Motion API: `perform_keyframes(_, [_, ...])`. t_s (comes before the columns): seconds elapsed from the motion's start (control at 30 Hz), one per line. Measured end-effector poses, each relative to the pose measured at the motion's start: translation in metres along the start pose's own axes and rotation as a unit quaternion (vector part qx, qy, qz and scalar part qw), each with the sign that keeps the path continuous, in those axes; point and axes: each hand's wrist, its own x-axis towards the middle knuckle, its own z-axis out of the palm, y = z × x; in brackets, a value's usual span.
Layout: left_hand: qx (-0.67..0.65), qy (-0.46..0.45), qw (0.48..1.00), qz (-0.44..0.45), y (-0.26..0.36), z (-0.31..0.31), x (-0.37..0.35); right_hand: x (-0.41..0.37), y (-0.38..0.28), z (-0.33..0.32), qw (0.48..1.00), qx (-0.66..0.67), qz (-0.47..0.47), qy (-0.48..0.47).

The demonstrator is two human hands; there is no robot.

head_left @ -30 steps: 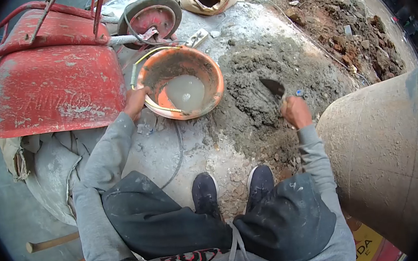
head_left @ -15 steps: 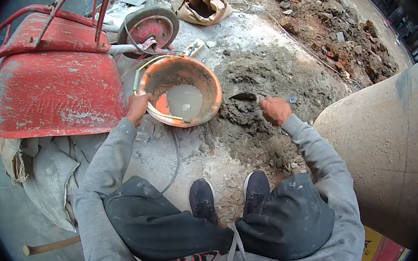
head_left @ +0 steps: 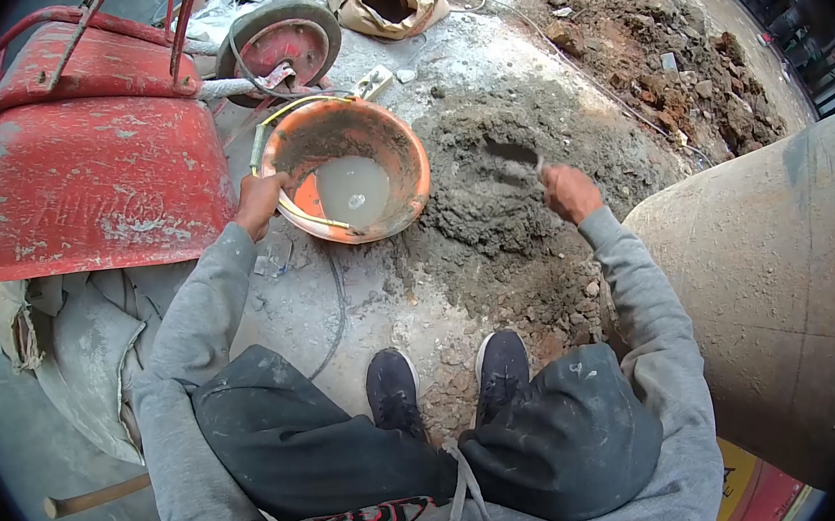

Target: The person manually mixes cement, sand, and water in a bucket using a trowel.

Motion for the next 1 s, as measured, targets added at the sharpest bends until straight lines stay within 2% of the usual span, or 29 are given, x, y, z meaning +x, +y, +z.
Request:
perform_keyframes(0.07, [-0.012, -0.017, 1.0, -0.012, -0.003, -0.002, 0.003, 0.015, 0.01, 0.02, 0.985, -0.016, 0.114, 0.125])
perform_keyframes(0.13, [-0.017, -0.025, 1.0, -0.001, 0.002, -0.002, -0.001, 0.022, -0.005, 0.065, 0.988, 0.006, 0.133, 0.076])
perform_keyframes(0.17, [-0.003, -0.011, 1.0, 0.004, 0.006, -0.001, -0.006, 0.015, -0.011, 0.074, 0.989, -0.01, 0.102, 0.105])
perform_keyframes(0.2, [0.005, 0.006, 1.0, 0.006, 0.007, 0.001, -0.008, 0.005, -0.014, 0.06, 0.994, -0.014, 0.061, 0.094])
perform_keyframes(0.27, [-0.001, 0.001, 1.0, -0.001, 0.003, -0.001, -0.007, -0.011, -0.019, 0.023, 0.999, -0.051, -0.004, -0.008])
perform_keyframes(0.37, [-0.03, 0.016, 0.999, 0.004, 0.003, 0.002, -0.001, -0.001, -0.005, 0.008, 0.997, -0.047, 0.029, 0.047])
perform_keyframes(0.4, [-0.026, 0.015, 1.0, -0.006, -0.001, 0.002, 0.003, 0.013, -0.001, 0.011, 0.998, -0.043, 0.027, 0.038])
perform_keyframes(0.47, [-0.035, -0.015, 0.999, -0.017, -0.006, -0.002, 0.008, 0.034, 0.001, 0.027, 0.995, -0.048, 0.053, 0.066])
perform_keyframes(0.53, [-0.054, -0.021, 0.998, -0.001, -0.004, 0.001, 0.006, 0.041, -0.027, 0.068, 0.994, -0.015, 0.093, 0.06])
perform_keyframes(0.57, [-0.045, -0.005, 0.999, 0.008, -0.007, 0.004, 0.007, 0.033, -0.033, 0.072, 0.995, -0.067, 0.039, 0.067])
perform_keyframes(0.6, [-0.034, 0.012, 0.999, 0.015, -0.006, 0.002, 0.006, 0.03, -0.033, 0.054, 0.994, -0.071, 0.035, 0.078])
perform_keyframes(0.67, [-0.027, 0.007, 0.999, 0.019, 0.004, 0.0, -0.002, 0.005, -0.027, 0.006, 0.994, -0.077, -0.053, -0.046])
perform_keyframes(0.73, [-0.011, 0.002, 1.0, 0.006, 0.001, 0.0, 0.001, 0.008, -0.009, -0.013, 0.992, -0.077, -0.064, -0.075])
perform_keyframes(0.8, [-0.015, 0.001, 1.0, -0.001, -0.005, -0.001, 0.005, 0.02, 0.005, 0.007, 0.984, -0.028, 0.137, 0.107])
perform_keyframes(0.93, [-0.052, -0.02, 0.998, 0.012, 0.005, -0.001, -0.004, 0.022, 0.002, 0.081, 0.989, 0.014, 0.115, 0.094])
perform_keyframes(1.0, [-0.015, 0.01, 1.0, 0.012, -0.006, 0.0, 0.005, 0.002, -0.009, 0.056, 0.998, -0.035, -0.004, 0.053])
